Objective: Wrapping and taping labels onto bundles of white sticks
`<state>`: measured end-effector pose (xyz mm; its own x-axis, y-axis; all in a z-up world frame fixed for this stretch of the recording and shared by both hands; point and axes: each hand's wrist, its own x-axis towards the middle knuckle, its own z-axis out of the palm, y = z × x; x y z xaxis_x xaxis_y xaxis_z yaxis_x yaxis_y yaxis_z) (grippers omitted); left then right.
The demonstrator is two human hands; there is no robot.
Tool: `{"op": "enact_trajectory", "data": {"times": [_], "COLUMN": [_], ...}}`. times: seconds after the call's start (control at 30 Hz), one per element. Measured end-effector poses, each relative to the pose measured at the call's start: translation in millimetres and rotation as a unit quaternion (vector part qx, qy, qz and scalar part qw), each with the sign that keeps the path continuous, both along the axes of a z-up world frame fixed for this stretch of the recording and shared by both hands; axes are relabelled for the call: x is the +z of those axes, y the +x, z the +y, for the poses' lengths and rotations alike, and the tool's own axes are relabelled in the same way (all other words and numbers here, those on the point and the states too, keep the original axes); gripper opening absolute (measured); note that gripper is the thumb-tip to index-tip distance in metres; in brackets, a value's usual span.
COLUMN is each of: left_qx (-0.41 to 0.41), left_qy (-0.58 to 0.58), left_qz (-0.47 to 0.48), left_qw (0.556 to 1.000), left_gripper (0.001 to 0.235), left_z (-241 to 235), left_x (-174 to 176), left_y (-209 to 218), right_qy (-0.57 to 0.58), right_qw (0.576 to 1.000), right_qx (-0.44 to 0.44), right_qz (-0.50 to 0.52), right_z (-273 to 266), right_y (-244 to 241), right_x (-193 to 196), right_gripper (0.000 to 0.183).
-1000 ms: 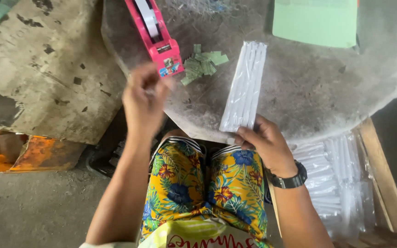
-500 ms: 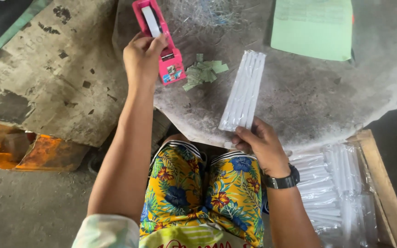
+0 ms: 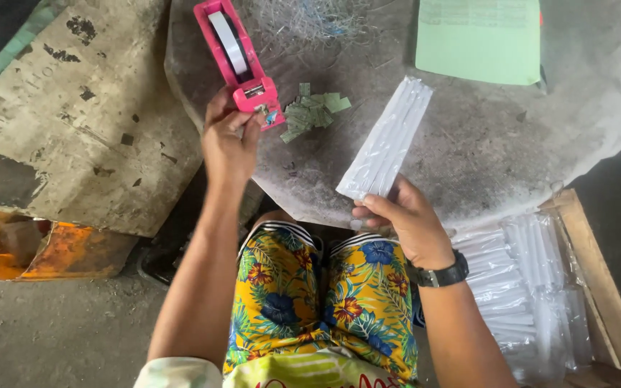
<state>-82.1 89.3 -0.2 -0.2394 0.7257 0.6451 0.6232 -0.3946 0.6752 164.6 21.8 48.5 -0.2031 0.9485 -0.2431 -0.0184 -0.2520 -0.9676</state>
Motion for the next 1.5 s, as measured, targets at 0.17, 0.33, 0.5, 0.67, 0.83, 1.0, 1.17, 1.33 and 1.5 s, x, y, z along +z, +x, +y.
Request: {"op": "enact_trajectory", "data": {"times": [0.17, 0.33, 0.5, 0.67, 0.83, 1.0, 1.17, 1.33, 1.5], "left_qx": [-0.045, -0.240, -0.374, -0.402, -0.397, -0.336, -0.318, -0.306, -0.347], "left_qy": [-0.016, -0.026, 0.021, 0.060, 0.085, 0.189, 0.141, 0.023, -0.141], "left_qz": [0.158, 0.013, -0.046, -0.031, -0.020, 0.049, 0.015, -0.050, -0.213], "left_qw": [0.986, 0.970, 0.926, 0.913, 0.913, 0.922, 0.938, 0.950, 0.903], "left_gripper": [0.006, 0.008, 0.007, 0.009, 0.008, 0.006, 0.007, 0.008, 0.012], "left_z": [-45, -95, -102, -94, -93, -92, -101, -112, -112], "left_x": [36, 57, 75, 75, 76, 76, 82, 86, 71], "left_y": [-24, 25, 56, 58, 58, 55, 57, 59, 62], "right_qy": [-0.041, -0.038, -0.112, -0.144, -0.153, -0.120, -0.084, -0.028, 0.008], "right_qw": [0.999, 0.997, 0.983, 0.969, 0.959, 0.960, 0.977, 0.990, 0.990], "right_qx": [0.004, 0.048, 0.070, 0.074, 0.098, 0.142, 0.141, 0.133, 0.136], "right_qz": [0.012, 0.050, 0.126, 0.185, 0.216, 0.209, 0.133, 0.019, -0.024], "right_z": [7, 9, -1, -14, -27, -29, -35, -39, -40], "right_y": [5, 9, -2, -7, -10, -9, -15, -17, -23], "right_x": [-6, -28, -19, -9, 8, 1, 29, 40, 38], "right_gripper": [0.029, 0.035, 0.043, 0.041, 0.031, 0.030, 0.029, 0.029, 0.030]}}
